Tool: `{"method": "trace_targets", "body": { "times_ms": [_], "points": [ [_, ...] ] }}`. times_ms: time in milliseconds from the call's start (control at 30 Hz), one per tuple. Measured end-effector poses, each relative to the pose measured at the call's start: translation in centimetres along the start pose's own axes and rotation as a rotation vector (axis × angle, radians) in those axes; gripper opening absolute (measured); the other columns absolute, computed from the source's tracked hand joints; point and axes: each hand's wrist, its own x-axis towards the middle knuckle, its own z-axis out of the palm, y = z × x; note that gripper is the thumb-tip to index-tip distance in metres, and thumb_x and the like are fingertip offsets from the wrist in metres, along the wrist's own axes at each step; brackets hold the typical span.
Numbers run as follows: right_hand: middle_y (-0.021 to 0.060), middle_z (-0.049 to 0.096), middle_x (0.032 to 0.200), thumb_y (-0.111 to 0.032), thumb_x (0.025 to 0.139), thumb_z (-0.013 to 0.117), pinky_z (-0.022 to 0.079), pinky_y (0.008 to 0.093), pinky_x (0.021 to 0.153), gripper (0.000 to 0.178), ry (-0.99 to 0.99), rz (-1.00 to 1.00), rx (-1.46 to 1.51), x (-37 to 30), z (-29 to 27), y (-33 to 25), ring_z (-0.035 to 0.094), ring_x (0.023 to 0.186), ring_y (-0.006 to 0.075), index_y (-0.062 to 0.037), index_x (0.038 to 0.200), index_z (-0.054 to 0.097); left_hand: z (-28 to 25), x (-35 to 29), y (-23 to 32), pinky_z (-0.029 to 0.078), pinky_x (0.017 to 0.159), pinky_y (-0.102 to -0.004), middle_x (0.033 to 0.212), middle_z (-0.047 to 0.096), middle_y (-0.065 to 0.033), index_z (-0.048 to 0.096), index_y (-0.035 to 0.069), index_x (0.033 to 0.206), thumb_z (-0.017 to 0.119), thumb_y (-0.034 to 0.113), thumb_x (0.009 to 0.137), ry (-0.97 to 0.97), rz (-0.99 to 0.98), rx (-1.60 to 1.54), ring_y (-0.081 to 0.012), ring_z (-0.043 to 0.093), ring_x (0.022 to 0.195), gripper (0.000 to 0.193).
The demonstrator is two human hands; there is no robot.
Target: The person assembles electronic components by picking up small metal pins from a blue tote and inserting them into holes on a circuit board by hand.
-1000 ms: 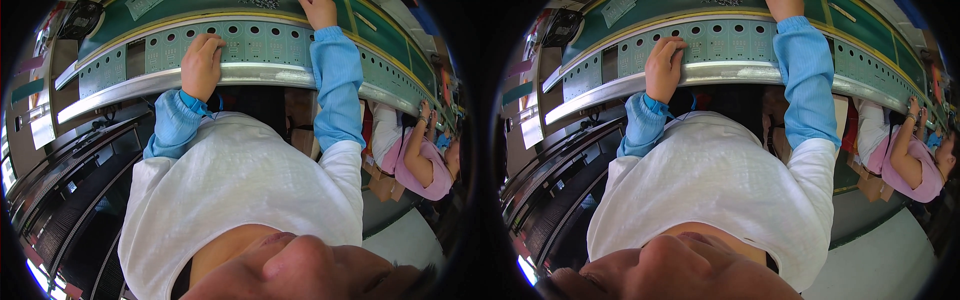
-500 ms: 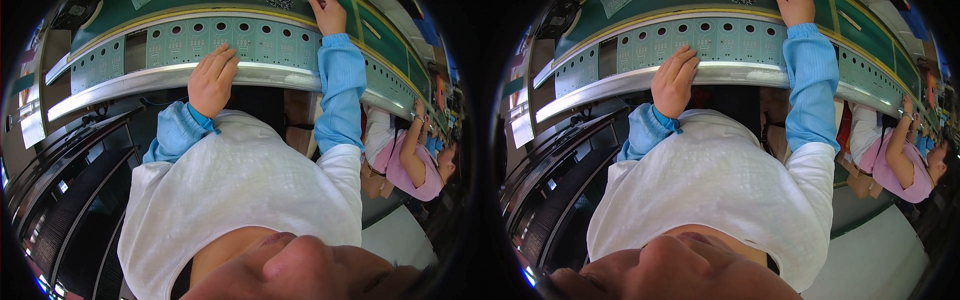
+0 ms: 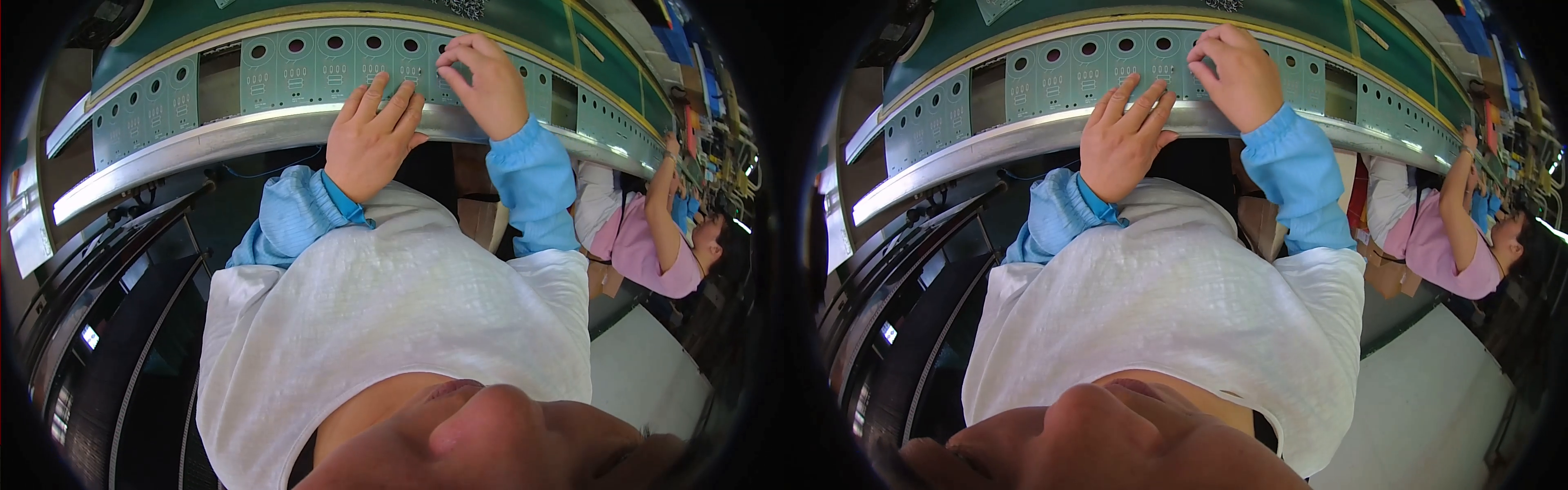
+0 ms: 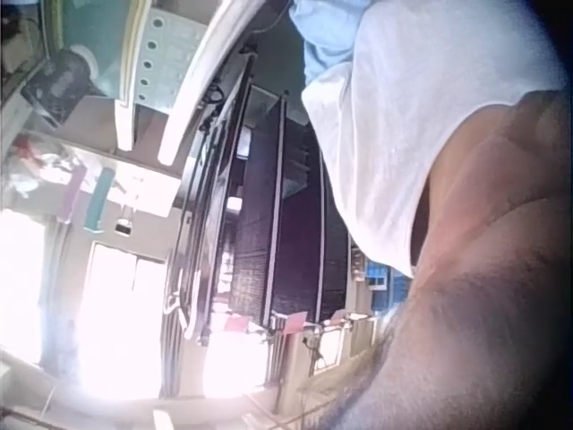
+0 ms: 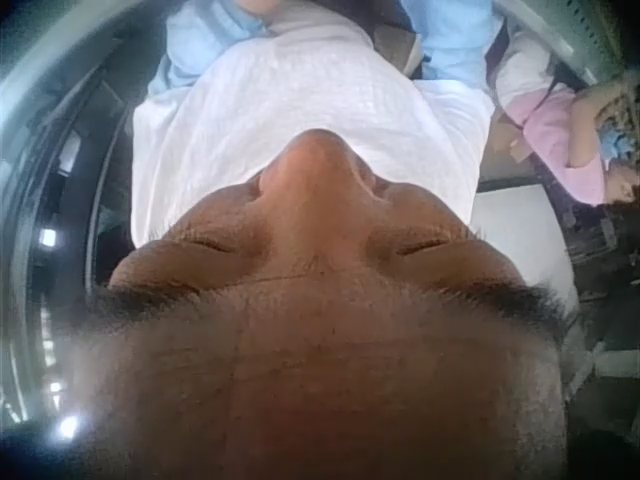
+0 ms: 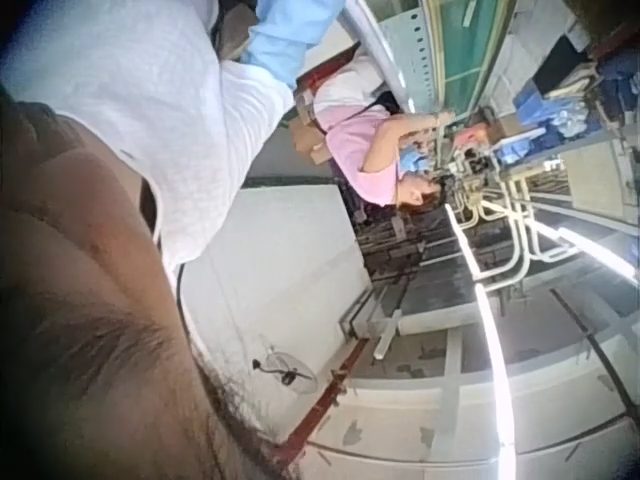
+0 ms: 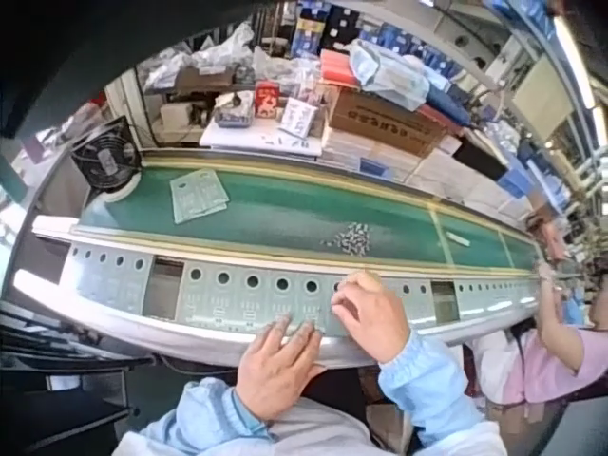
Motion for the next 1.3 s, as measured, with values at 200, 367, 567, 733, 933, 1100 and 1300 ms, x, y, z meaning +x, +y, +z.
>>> {"method": "trace_targets", "body": {
  "times_ms": [200, 367, 567, 733, 933, 1100, 1300],
  "points": [
    [0.0036, 0.067, 0.1, -0.019, 0.077, 0.082, 0.053, 0.0436, 0.081, 0.012, -0.025, 0.142, -0.223, 0.5, 2.4, -3.5, 0.063, 0.096, 0.0278, -0.0087, 0.077, 0.075, 0.3, -0.7, -1.0, 0.045, 0.109, -0.0481, 0.138, 0.061, -0.0107, 0.065, 0.009, 0.131, 0.077, 0.033, 0.084, 0.025, 0.027, -0.059, -0.0354, 0.054, 0.132, 0.054],
    [0.0057, 0.069, 0.101, -0.027, 0.081, 0.074, 0.051, 0.0502, 0.084, 0.017, -0.214, 0.444, -0.629, 1.9, 3.8, -6.5, 0.066, 0.102, 0.0277, -0.0109, 0.085, 0.08, 0.7, -0.9, -1.3, 0.044, 0.109, -0.0497, 0.138, 0.06, -0.0158, 0.062, 0.005, 0.135, 0.076, 0.034, 0.085, 0.044, 0.045, -0.079, -0.0388, 0.054, 0.131, 0.059],
    [0.0097, 0.071, 0.097, -0.03, 0.078, 0.072, 0.053, 0.0498, 0.078, 0.024, -0.255, 0.597, -0.657, 3.0, 4.6, -6.6, 0.07, 0.089, 0.0326, -0.007, 0.08, 0.076, 0.2, -1.0, -1.7, 0.043, 0.109, -0.0507, 0.14, 0.057, -0.018, 0.06, 0.004, 0.137, 0.071, 0.033, 0.089, 0.025, 0.058, -0.081, -0.0403, 0.053, 0.132, 0.057],
    [0.0104, 0.071, 0.096, -0.03, 0.079, 0.072, 0.056, 0.0452, 0.078, 0.023, -0.282, 0.684, -0.532, 2.6, 3.6, -6.0, 0.07, 0.088, 0.0346, -0.0079, 0.083, 0.076, 0.2, -1.2, -2.0, 0.042, 0.11, -0.0504, 0.138, 0.058, -0.0188, 0.059, 0.001, 0.135, 0.074, 0.034, 0.087, 0.011, 0.078, -0.076, -0.0397, 0.052, 0.132, 0.061],
    [0.01, 0.072, 0.098, -0.029, 0.083, 0.071, 0.056, 0.0464, 0.078, 0.021, -0.23, 0.63, -0.459, 2.4, 3.7, -6.6, 0.07, 0.092, 0.0336, -0.0088, 0.085, 0.076, 0.4, -1.4, -2.4, 0.039, 0.113, -0.0513, 0.136, 0.059, -0.0216, 0.066, 0.001, 0.129, 0.064, 0.03, 0.09, 0.024, 0.097, -0.049, -0.0408, 0.05, 0.134, 0.049],
    [0.0113, 0.073, 0.103, -0.032, 0.083, 0.07, 0.058, 0.0476, 0.079, 0.025, -0.294, 0.733, -0.593, 3.3, 4.3, -7.2, 0.072, 0.092, 0.0344, -0.0096, 0.09, 0.08, 0.7, -1.3, -2.3, 0.039, 0.113, -0.0508, 0.136, 0.059, -0.0222, 0.065, 0.0, 0.129, 0.059, 0.026, 0.091, 0.027, 0.101, -0.07, -0.0406, 0.05, 0.134, 0.047],
    [0.0139, 0.076, 0.096, -0.032, 0.08, 0.071, 0.058, 0.0485, 0.078, 0.026, -0.334, 0.786, -0.61, 4.1, 4.2, -7.3, 0.073, 0.087, 0.036, -0.0093, 0.09, 0.08, 0.8, -1.2, -2.3, 0.04, 0.112, -0.0499, 0.136, 0.058, -0.0217, 0.064, -0.001, 0.129, 0.059, 0.026, 0.091, 0.027, 0.103, -0.031, -0.0406, 0.05, 0.133, 0.047]
  ]
}}
